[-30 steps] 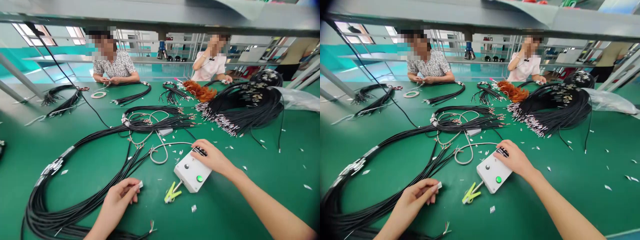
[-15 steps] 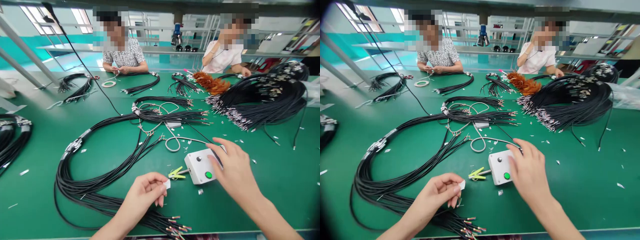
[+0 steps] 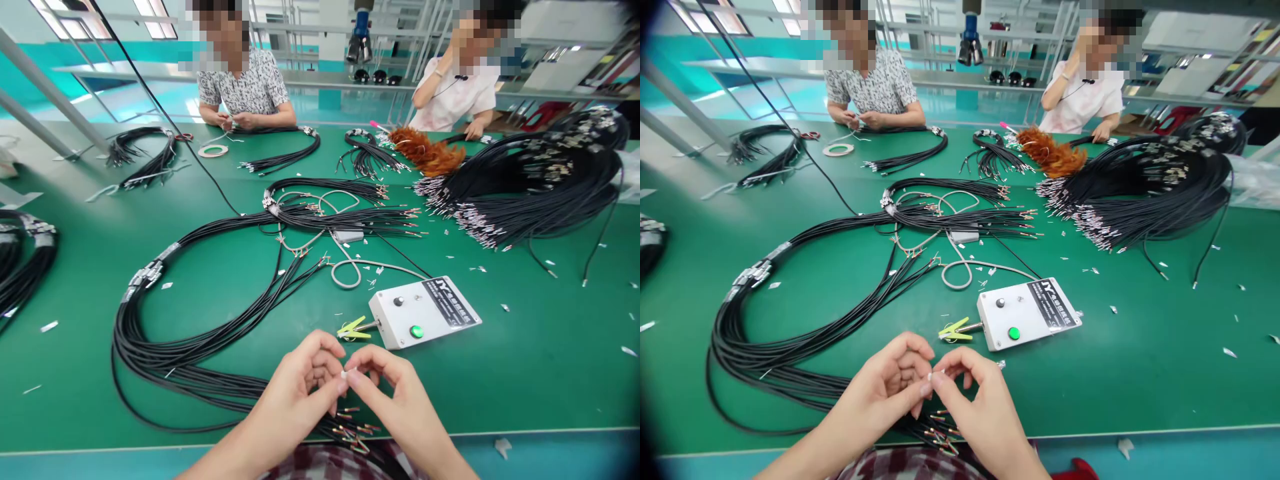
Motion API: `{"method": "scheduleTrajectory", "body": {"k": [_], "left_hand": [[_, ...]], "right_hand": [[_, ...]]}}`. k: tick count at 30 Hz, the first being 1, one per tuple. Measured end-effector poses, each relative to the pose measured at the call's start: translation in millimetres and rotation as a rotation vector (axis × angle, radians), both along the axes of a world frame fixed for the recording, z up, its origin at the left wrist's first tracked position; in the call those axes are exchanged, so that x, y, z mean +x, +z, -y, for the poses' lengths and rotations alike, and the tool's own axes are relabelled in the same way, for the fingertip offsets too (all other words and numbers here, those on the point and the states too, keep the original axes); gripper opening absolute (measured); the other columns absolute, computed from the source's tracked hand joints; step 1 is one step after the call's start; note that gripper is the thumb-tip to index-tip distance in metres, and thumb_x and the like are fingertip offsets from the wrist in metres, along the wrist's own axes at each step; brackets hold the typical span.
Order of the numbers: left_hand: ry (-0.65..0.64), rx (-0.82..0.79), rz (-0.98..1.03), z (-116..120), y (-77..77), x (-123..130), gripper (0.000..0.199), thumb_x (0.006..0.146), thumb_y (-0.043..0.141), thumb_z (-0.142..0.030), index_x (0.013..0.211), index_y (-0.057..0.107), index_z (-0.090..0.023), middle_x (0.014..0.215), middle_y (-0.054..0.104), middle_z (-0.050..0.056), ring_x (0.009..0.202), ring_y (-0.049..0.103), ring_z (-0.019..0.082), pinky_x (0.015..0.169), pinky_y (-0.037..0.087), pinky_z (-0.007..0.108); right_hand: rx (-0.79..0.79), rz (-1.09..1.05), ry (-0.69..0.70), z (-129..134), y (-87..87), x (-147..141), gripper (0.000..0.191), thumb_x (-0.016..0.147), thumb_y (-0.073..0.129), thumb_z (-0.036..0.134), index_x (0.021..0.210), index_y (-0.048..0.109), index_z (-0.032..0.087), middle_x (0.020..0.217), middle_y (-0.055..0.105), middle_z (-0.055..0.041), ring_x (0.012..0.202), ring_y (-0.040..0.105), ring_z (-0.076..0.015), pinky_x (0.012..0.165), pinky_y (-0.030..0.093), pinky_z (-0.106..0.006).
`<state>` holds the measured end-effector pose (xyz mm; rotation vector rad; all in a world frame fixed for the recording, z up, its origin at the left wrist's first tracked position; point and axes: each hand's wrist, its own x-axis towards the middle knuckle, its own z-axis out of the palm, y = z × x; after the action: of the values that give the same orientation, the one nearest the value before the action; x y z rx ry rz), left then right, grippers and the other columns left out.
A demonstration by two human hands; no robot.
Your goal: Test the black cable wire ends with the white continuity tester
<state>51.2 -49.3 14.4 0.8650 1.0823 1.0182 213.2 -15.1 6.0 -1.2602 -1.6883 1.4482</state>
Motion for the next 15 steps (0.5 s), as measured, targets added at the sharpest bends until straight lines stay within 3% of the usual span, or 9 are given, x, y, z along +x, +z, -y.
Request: {"method": "scheduleTrajectory", "body": {"k": [6, 12, 15], "left_hand": [[0.030, -0.072, 0.026, -2, 2.9, 2, 0.033, 0.075, 0.076, -0.033, 0.092, 0.052, -0.018, 0.068, 0.057, -0.006, 0.051, 0.051, 0.006, 0.051, 0.044, 0.018], [0.038, -0.068, -0.005, 1, 3.1, 3, 0.028, 0.076, 0.074, -0.034, 0.091, 0.060, -0.015, 0.068, 0.058, -0.003, 0.051, 0.051, 0.007, 0.050, 0.044, 0.019], [0.052, 0.013, -0.116, 6, 2.5, 2, 0.017, 0.081, 0.068, -0.031, 0.088, 0.064, -0.016, 0.068, 0.061, 0.000, 0.054, 0.054, 0.010, 0.052, 0.047, 0.021]], "right_hand": [[-0.031, -0.208, -0.113, 7, -6.7, -4, 0.018, 0.083, 0.066, 0.035, 0.074, 0.067, 0.020, 0.069, 0.067, -0.0003, 0.064, 0.059, -0.0144, 0.059, 0.047, -0.024], [0.223, -0.304, -0.204, 14, -11.7, -11, 0.006, 0.082, 0.069, 0.019, 0.080, 0.073, 0.023, 0.076, 0.070, -0.0005, 0.070, 0.066, -0.0146, 0.064, 0.055, -0.022], [0.301, -0.322, -0.257, 20, -14.7, -12, 0.022, 0.079, 0.070, 0.011, 0.095, 0.070, 0.026, 0.077, 0.072, 0.0015, 0.068, 0.068, -0.0137, 0.065, 0.058, -0.022]]}}
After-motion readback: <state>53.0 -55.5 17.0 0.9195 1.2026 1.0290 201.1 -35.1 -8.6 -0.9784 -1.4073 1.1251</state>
